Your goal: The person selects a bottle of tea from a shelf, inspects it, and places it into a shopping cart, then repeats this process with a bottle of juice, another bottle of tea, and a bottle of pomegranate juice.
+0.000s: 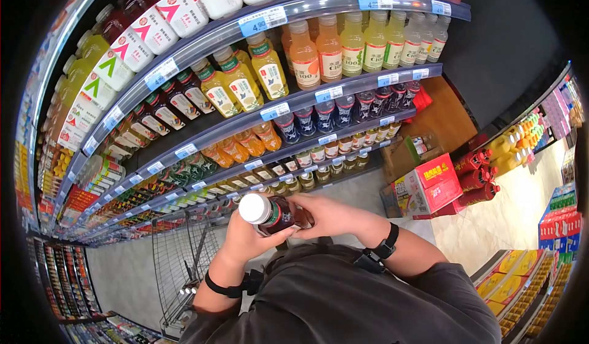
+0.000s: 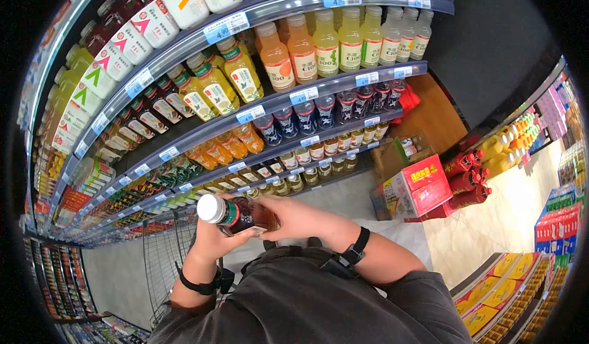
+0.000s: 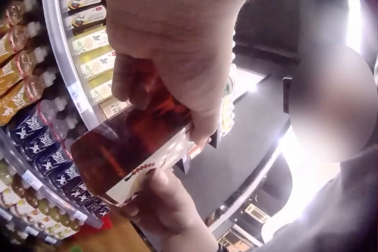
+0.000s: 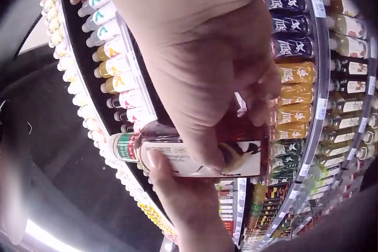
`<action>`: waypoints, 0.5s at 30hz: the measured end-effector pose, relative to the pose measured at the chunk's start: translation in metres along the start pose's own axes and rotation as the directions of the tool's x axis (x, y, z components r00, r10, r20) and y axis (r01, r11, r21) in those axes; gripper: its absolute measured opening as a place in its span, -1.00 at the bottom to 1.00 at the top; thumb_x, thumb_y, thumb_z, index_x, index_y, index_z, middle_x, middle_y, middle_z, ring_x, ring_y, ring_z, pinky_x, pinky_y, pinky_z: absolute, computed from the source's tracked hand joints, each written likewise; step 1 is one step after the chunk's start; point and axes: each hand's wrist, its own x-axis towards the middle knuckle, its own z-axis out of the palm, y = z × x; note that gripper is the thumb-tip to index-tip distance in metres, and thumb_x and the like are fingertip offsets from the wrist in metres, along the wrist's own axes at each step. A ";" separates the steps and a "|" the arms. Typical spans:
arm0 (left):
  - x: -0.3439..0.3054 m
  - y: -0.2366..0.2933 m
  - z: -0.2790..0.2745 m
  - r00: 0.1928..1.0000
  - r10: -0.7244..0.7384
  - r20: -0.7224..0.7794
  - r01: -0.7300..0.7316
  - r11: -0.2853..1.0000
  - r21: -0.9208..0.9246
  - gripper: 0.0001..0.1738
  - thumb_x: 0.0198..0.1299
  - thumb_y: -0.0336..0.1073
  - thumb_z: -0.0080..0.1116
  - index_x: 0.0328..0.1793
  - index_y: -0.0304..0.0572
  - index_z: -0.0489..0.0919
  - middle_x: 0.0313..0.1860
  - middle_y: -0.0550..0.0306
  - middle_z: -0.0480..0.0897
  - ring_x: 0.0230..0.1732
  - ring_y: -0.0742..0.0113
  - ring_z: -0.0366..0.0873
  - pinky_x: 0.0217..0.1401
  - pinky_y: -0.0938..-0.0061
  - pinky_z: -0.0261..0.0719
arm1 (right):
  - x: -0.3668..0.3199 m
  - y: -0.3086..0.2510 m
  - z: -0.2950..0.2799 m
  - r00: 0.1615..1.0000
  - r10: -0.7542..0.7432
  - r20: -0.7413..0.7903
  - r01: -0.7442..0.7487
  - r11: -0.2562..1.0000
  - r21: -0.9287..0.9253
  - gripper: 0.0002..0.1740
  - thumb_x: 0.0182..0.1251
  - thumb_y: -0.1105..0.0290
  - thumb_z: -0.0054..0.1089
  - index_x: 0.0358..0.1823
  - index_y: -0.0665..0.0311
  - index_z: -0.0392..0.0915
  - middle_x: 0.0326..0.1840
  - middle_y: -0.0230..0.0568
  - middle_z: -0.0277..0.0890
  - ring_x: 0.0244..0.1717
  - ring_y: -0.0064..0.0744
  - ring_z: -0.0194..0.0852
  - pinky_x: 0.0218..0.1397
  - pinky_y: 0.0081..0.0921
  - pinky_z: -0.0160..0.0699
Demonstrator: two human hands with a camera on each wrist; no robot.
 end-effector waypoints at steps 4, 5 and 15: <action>-0.021 0.004 -0.006 0.990 -0.089 -0.109 0.076 0.990 -0.117 -0.18 -0.13 -0.25 0.74 0.23 -0.33 0.48 0.05 0.03 0.65 0.04 0.32 0.63 0.14 0.36 0.62 | 0.008 0.014 0.023 0.995 -0.092 -0.038 0.092 0.996 0.012 -0.49 0.18 0.24 0.58 0.01 0.28 0.48 -0.26 -0.27 0.55 -0.31 -0.42 0.55 -0.26 -0.44 0.54; -0.026 0.004 -0.009 0.983 -0.093 -0.160 0.064 0.983 -0.174 -0.25 -0.11 -0.25 0.72 0.19 -0.32 0.54 -0.01 0.02 0.70 -0.01 0.28 0.68 0.10 0.35 0.65 | 0.013 0.013 0.029 0.996 -0.090 -0.021 0.091 0.994 0.065 -0.50 0.17 0.24 0.59 0.00 0.28 0.50 -0.28 -0.29 0.56 -0.32 -0.44 0.55 -0.26 -0.45 0.54; -0.181 -0.026 -0.065 0.815 -0.453 -0.360 0.225 0.822 -0.523 -0.40 0.28 -0.37 0.45 0.37 -0.29 0.42 0.16 0.09 0.65 0.08 0.37 0.65 0.08 0.42 0.62 | 0.089 -0.027 0.120 0.895 -0.010 0.446 -0.023 0.997 0.068 -0.44 0.18 0.17 0.61 0.06 0.31 0.54 -0.27 -0.27 0.63 -0.29 -0.47 0.55 -0.18 -0.43 0.56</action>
